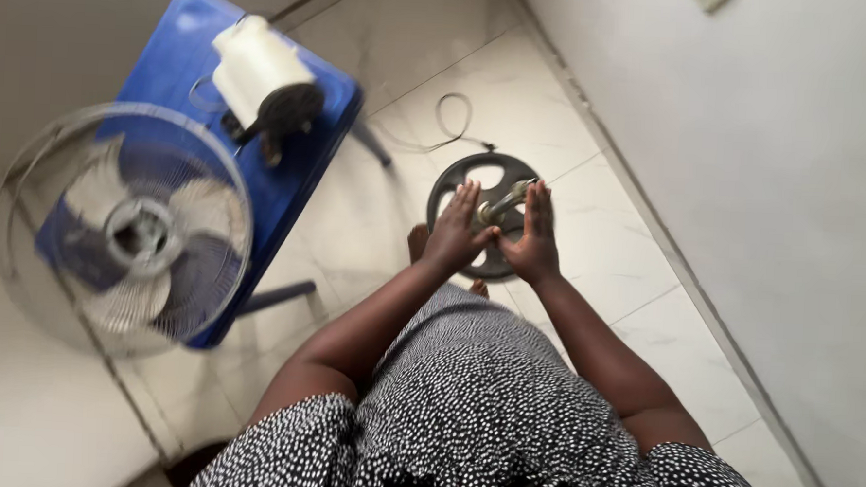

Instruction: The person assembles a standing fan by attaching the motor housing to the base, mounting the fan blades, and securing the front wire cage. The person uses a screwdriver to tighten screws and fastens the cage with a small metal clip.

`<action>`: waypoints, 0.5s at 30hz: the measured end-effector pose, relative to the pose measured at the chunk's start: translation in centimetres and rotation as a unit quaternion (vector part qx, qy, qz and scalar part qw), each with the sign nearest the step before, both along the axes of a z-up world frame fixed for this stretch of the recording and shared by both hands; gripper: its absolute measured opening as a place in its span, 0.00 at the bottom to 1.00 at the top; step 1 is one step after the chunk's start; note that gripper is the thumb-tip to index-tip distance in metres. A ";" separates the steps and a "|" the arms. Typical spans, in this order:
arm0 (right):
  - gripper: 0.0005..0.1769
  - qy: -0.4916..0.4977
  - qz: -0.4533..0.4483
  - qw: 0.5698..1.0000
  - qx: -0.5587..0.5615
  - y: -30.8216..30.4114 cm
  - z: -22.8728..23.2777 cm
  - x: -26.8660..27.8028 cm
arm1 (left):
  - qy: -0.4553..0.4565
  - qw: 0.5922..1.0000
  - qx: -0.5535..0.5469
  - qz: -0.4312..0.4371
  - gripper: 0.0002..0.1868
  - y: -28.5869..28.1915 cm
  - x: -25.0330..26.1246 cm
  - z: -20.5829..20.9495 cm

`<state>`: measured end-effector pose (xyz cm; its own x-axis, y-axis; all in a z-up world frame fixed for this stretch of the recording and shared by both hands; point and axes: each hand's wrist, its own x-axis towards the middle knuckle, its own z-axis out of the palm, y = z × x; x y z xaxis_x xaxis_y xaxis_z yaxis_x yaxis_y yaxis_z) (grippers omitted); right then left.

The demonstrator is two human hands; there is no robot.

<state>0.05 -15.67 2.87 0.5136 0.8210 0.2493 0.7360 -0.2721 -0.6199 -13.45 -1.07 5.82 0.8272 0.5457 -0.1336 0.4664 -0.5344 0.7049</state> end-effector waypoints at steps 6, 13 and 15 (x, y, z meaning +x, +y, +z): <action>0.63 0.021 0.112 0.993 -0.027 4.7 3.3 -2.5 | -0.059 0.992 0.018 0.106 0.52 2.9 -5.8 0.2; 0.57 0.039 0.253 0.964 -0.075 14.3 5.9 -4.2 | -0.110 0.973 0.018 0.201 0.49 9.4 -7.5 -0.8; 0.55 0.101 0.254 0.958 -0.090 18.0 6.5 -4.8 | -0.107 0.967 0.003 0.230 0.46 11.8 -8.4 -0.4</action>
<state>-4.75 2.31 9.32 0.0582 0.9981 0.0179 0.6725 -0.0260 -0.7397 -21.81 10.71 5.37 0.5045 0.8632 0.0176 0.4996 -0.3085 0.8095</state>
